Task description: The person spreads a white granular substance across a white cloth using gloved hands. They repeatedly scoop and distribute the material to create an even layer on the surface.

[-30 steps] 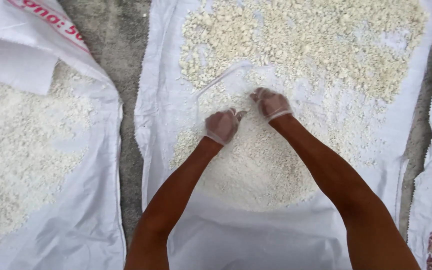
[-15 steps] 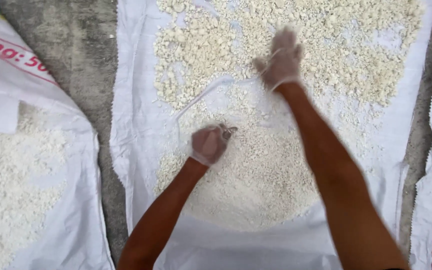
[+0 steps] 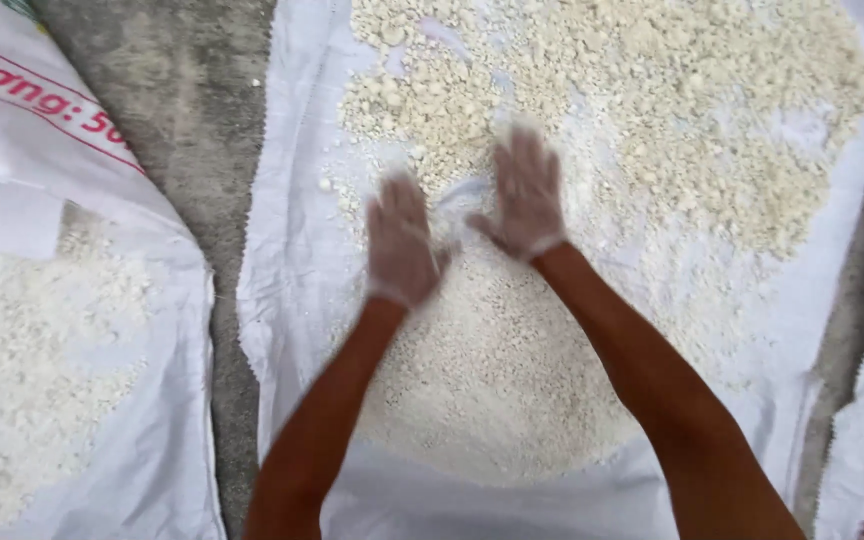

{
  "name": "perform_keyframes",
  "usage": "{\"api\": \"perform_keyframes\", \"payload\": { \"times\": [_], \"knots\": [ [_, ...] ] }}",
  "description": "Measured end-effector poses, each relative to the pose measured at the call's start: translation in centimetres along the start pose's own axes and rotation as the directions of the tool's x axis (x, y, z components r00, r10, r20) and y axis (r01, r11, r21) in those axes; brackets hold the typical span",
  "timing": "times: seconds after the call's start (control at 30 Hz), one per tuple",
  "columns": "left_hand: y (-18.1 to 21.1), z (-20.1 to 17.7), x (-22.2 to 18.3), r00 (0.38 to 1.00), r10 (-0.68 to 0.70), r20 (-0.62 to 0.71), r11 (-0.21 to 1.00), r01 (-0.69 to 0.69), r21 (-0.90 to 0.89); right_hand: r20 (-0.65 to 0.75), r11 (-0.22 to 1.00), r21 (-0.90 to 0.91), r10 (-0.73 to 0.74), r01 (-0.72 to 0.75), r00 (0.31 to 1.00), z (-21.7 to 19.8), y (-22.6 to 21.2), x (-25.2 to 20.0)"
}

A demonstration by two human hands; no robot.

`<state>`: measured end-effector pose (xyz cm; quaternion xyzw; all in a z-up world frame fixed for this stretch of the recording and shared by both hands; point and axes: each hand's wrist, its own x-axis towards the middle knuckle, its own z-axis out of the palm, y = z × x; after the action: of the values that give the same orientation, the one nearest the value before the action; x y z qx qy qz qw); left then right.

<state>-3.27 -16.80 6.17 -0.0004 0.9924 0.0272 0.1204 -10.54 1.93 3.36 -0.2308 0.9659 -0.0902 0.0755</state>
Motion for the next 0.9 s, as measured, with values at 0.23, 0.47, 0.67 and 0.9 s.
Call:
{"api": "perform_keyframes", "payload": {
  "times": [0.23,0.47,0.67,0.9],
  "knots": [
    [0.7,3.3,-2.9,0.973,0.17,0.154,0.983,-0.156,-0.094,0.141,0.97,-0.237,-0.023,0.057,0.99,-0.2,-2.9,-4.1],
    [1.2,-2.6,10.3,0.992,0.128,0.015,0.987,-0.126,-0.099,-0.064,0.885,-0.453,-0.15,0.105,0.987,-3.1,1.4,-8.9],
    [2.8,-1.9,8.5,0.981,0.165,-0.104,0.976,-0.178,-0.129,0.242,0.961,-0.272,0.116,-0.047,0.963,0.2,5.5,-8.1],
    [2.6,-0.6,3.2,0.949,0.233,0.213,0.972,-0.22,-0.083,0.254,0.959,-0.282,0.107,-0.033,0.961,0.4,5.8,-8.3]
  ]
}}
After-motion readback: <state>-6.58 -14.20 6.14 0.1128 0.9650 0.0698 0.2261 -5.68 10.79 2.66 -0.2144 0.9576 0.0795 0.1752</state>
